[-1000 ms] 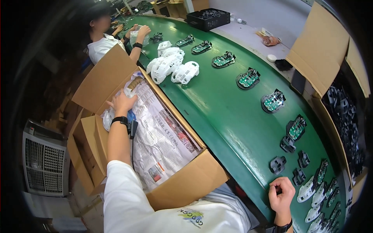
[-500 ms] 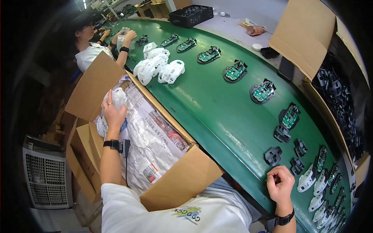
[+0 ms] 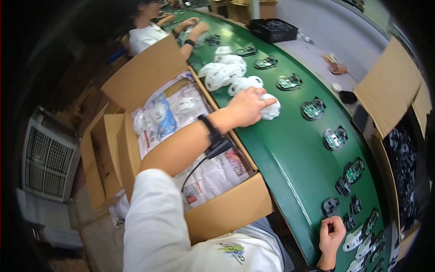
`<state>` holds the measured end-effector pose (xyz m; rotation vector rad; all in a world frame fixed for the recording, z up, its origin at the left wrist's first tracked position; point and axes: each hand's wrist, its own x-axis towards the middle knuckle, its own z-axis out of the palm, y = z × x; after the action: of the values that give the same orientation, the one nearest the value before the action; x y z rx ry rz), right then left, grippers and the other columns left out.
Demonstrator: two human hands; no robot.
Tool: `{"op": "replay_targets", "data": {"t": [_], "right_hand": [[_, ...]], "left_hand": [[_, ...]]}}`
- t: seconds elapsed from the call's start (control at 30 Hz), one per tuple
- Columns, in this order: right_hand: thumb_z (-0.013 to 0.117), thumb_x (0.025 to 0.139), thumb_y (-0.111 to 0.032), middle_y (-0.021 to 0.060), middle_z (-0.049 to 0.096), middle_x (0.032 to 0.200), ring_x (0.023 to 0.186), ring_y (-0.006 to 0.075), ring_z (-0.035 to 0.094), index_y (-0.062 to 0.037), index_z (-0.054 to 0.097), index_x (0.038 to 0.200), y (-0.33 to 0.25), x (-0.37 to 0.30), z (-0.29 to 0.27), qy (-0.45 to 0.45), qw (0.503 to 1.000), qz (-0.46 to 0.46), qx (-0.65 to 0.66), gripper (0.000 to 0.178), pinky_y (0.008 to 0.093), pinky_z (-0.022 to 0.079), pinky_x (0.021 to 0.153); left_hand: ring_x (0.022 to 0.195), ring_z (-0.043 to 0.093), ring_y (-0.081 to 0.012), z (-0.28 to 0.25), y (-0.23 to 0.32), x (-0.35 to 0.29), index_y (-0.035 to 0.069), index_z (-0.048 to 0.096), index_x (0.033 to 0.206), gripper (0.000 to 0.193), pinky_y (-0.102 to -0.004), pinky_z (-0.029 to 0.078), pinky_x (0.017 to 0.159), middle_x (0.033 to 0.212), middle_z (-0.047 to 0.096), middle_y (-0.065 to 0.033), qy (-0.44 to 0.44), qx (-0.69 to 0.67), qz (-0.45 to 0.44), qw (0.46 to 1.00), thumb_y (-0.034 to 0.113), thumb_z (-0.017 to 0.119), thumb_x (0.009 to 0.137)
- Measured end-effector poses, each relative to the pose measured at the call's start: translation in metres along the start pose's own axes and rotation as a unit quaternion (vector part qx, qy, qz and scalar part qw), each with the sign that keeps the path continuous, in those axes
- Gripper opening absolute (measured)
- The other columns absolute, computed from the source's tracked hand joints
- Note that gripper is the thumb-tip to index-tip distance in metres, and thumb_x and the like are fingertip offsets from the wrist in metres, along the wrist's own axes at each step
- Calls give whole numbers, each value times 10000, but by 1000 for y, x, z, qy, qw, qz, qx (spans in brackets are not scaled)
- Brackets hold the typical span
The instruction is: The recorder is assembling computer mice on a factory production line.
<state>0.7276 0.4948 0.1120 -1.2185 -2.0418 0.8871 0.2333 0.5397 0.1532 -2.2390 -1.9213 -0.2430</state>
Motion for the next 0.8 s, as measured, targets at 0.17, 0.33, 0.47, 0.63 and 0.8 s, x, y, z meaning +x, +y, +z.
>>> {"op": "replay_targets", "data": {"t": [0.17, 0.33, 0.47, 0.63, 0.8], "right_hand": [[632, 792, 3, 68, 620, 826, 563, 81, 483, 13, 638, 762, 7, -2, 3, 18, 999, 35, 29, 33, 228, 369, 511], [627, 798, 12, 63, 613, 822, 556, 80, 471, 10, 629, 766, 4, 1, 4, 9, 999, 31, 24, 31, 227, 357, 508], [620, 804, 30, 64, 594, 824, 579, 78, 459, 10, 613, 766, 10, -1, 0, 11, 999, 25, 36, 43, 226, 334, 511], [618, 810, 29, 63, 583, 831, 591, 76, 454, 16, 616, 785, 17, -10, -1, 25, 998, 47, 34, 29, 230, 327, 518], [620, 803, 28, 61, 588, 829, 579, 78, 454, 17, 622, 781, 19, -9, -4, 31, 998, 46, 26, 25, 231, 335, 517]], "left_hand": [[1399, 408, -429, -5, -15, -2, 211, 542, 1480, 730, -503, 339, 1171, 1509, 456, -228, 104, 72, -134, 983, 370, 795, 814], [1169, 621, -355, -41, -114, -111, 88, 662, 1303, 547, -444, 490, 1029, 1251, 664, -175, 256, -27, -223, 940, 86, 619, 758], [1186, 616, -370, -5, -133, -185, 85, 628, 1343, 536, -460, 489, 1025, 1257, 669, -180, 8, 131, -253, 959, 180, 646, 816], [1253, 594, -409, -39, -121, -165, 48, 543, 1412, 806, -479, 492, 1034, 1345, 615, -255, 162, 69, -583, 793, 511, 755, 788], [1230, 606, -447, -14, -159, -189, 45, 536, 1421, 794, -490, 509, 1024, 1319, 622, -296, -89, 197, -654, 725, 460, 759, 782]]}}
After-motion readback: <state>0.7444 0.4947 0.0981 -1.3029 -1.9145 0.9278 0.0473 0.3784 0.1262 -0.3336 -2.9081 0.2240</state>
